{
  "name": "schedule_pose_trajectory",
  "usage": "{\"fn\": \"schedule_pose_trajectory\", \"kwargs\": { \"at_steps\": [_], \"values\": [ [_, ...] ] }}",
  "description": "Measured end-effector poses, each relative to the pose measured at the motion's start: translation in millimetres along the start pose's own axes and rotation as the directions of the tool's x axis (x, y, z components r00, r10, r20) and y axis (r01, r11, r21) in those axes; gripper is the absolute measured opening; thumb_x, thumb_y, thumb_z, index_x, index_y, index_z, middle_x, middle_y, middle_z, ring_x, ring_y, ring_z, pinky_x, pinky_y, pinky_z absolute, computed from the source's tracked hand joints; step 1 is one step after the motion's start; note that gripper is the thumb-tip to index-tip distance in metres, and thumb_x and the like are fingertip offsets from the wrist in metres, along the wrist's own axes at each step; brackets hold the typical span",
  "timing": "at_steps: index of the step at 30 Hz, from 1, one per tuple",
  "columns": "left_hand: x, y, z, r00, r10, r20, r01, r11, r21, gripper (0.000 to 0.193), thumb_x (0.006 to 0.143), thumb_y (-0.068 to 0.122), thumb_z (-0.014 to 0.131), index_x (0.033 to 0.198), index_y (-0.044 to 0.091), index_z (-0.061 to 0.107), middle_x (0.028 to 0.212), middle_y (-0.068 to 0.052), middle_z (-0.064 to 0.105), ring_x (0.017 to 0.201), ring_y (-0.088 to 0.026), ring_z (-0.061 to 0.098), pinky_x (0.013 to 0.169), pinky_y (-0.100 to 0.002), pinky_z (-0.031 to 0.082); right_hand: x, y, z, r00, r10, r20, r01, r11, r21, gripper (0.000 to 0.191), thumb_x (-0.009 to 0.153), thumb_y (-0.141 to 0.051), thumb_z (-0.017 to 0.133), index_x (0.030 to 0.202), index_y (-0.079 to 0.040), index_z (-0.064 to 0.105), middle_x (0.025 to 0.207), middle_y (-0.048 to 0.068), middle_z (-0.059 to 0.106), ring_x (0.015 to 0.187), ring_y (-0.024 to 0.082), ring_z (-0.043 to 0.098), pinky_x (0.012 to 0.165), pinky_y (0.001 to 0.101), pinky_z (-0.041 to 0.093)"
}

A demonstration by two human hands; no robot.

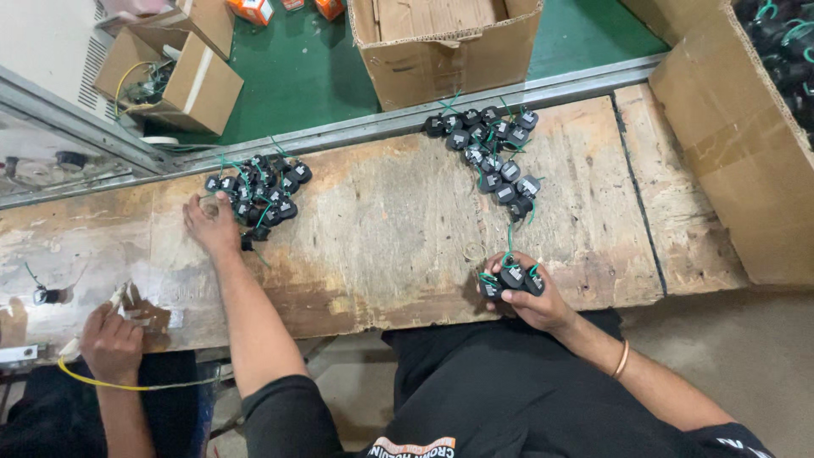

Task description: The person picks up black power adapters with green cords from a wooden workbench, wraps and secures each cord around its unit by hand, and places the finished adapters in a pile on the bench, working through them one at a time.

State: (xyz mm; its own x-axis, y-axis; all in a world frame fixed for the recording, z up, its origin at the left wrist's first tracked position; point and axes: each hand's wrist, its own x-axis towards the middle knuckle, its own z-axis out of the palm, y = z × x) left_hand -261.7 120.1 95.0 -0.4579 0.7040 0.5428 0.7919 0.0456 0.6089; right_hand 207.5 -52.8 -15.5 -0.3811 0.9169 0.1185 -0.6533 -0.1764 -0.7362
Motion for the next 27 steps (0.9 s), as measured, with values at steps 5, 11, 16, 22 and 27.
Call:
{"fn": "schedule_pose_trajectory", "kwargs": {
  "at_steps": [5, 11, 16, 22, 27],
  "values": [
    [26.4, 22.2, 20.9, 0.976, -0.011, 0.219, 0.052, 0.982, -0.182, 0.063, 0.097, 0.045, 0.071, 0.141, 0.001, 0.056, 0.138, -0.025, 0.058, 0.129, -0.040, 0.055, 0.112, -0.048, 0.041, -0.4, -1.9, -0.3, 0.999, -0.005, -0.032, 0.007, 0.998, 0.064, 0.040, 0.086, -0.003, 0.074, 0.121, -0.003, 0.053, 0.120, 0.013, 0.054, 0.113, 0.028, 0.060, 0.080, 0.0409, 0.057],
    [9.6, 45.6, 47.5, 0.912, 0.243, 0.331, -0.160, 0.953, -0.259, 0.053, 0.103, 0.037, 0.070, 0.138, -0.001, 0.061, 0.145, -0.026, 0.057, 0.141, -0.039, 0.048, 0.120, -0.046, 0.033, 3.5, 0.5, -3.3, 0.999, -0.008, -0.036, 0.012, 0.994, 0.104, 0.039, 0.088, -0.001, 0.074, 0.121, -0.002, 0.053, 0.119, 0.016, 0.054, 0.112, 0.030, 0.063, 0.079, 0.0418, 0.059],
    [-37.3, 94.1, 93.1, 0.829, 0.346, 0.439, -0.171, 0.904, -0.391, 0.059, 0.103, 0.042, 0.062, 0.145, 0.002, 0.055, 0.157, -0.023, 0.048, 0.150, -0.036, 0.042, 0.124, -0.044, 0.031, 5.1, -2.4, 0.1, 0.999, -0.007, -0.039, 0.011, 0.995, 0.094, 0.039, 0.087, -0.001, 0.074, 0.120, -0.001, 0.054, 0.120, 0.016, 0.054, 0.111, 0.030, 0.064, 0.079, 0.0408, 0.059],
    [-110.2, 174.4, 142.0, 0.745, 0.458, 0.485, -0.011, 0.735, -0.678, 0.069, 0.105, 0.057, 0.050, 0.154, 0.008, 0.048, 0.163, -0.021, 0.040, 0.155, -0.036, 0.035, 0.127, -0.044, 0.024, 5.9, -5.6, 5.7, 0.999, -0.031, -0.027, 0.033, 0.996, 0.086, 0.037, 0.088, -0.002, 0.074, 0.120, -0.002, 0.054, 0.120, 0.016, 0.054, 0.111, 0.031, 0.063, 0.078, 0.0409, 0.059],
    [-119.5, 155.8, 127.0, 0.797, 0.320, 0.513, 0.199, 0.663, -0.722, 0.080, 0.102, 0.070, 0.037, 0.152, 0.008, 0.051, 0.160, -0.019, 0.048, 0.152, -0.033, 0.041, 0.126, -0.043, 0.027, 0.6, -6.8, 3.1, 1.000, -0.017, -0.015, 0.019, 0.994, 0.106, 0.039, 0.088, -0.001, 0.074, 0.121, -0.002, 0.053, 0.120, 0.016, 0.053, 0.112, 0.031, 0.062, 0.079, 0.0406, 0.059]
  ]
}}
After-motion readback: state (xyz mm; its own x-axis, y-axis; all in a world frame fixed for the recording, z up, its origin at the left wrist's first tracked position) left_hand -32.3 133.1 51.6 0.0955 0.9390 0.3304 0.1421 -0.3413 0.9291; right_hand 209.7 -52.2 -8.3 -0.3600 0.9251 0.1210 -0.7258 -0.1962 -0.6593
